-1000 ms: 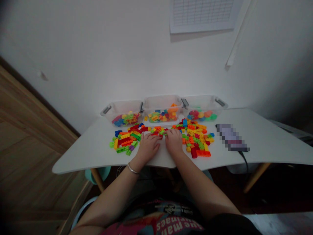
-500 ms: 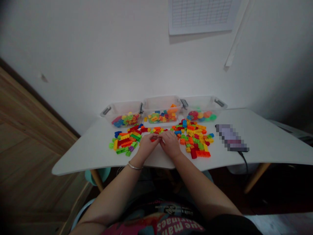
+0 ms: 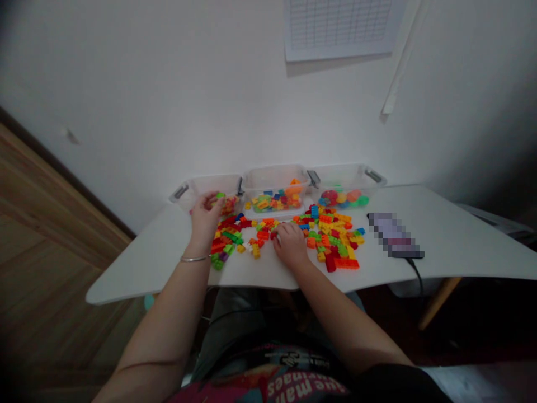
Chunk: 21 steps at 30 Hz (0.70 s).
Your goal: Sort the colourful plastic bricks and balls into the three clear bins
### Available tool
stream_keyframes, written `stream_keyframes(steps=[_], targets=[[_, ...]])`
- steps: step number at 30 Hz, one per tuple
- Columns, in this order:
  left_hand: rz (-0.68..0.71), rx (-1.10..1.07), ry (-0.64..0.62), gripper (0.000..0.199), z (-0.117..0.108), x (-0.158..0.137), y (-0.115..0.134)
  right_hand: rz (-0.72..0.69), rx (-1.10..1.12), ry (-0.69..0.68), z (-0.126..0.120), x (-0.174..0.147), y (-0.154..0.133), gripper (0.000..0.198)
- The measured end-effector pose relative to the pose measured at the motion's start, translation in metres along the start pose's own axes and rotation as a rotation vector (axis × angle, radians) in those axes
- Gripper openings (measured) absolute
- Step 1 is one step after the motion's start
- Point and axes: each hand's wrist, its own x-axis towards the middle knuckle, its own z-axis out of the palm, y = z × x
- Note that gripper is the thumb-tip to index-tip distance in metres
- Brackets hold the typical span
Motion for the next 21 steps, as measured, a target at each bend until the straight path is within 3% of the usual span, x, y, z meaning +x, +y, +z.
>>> stream_keyframes(steps=[3,8,15,21], targets=[[0.103,0.156,0.123,0.027,-0.017,0.034,-0.005,0.004,0.0,0.0,-0.001,0.001,-0.001,0.018],[0.027,0.41,0.057,0.032,-0.029,0.064,-0.022,0.018,-0.003,-0.015,0.001,0.001,-0.001,0.018],[-0.063,0.872,-0.065,0.033,-0.025,0.063,-0.023,0.048,-0.034,-0.028,0.001,0.001,-0.001,0.017],[-0.099,1.07,-0.163,0.04,-0.018,0.062,-0.013,0.059,-0.032,-0.037,0.0,0.001,-0.001,0.018]])
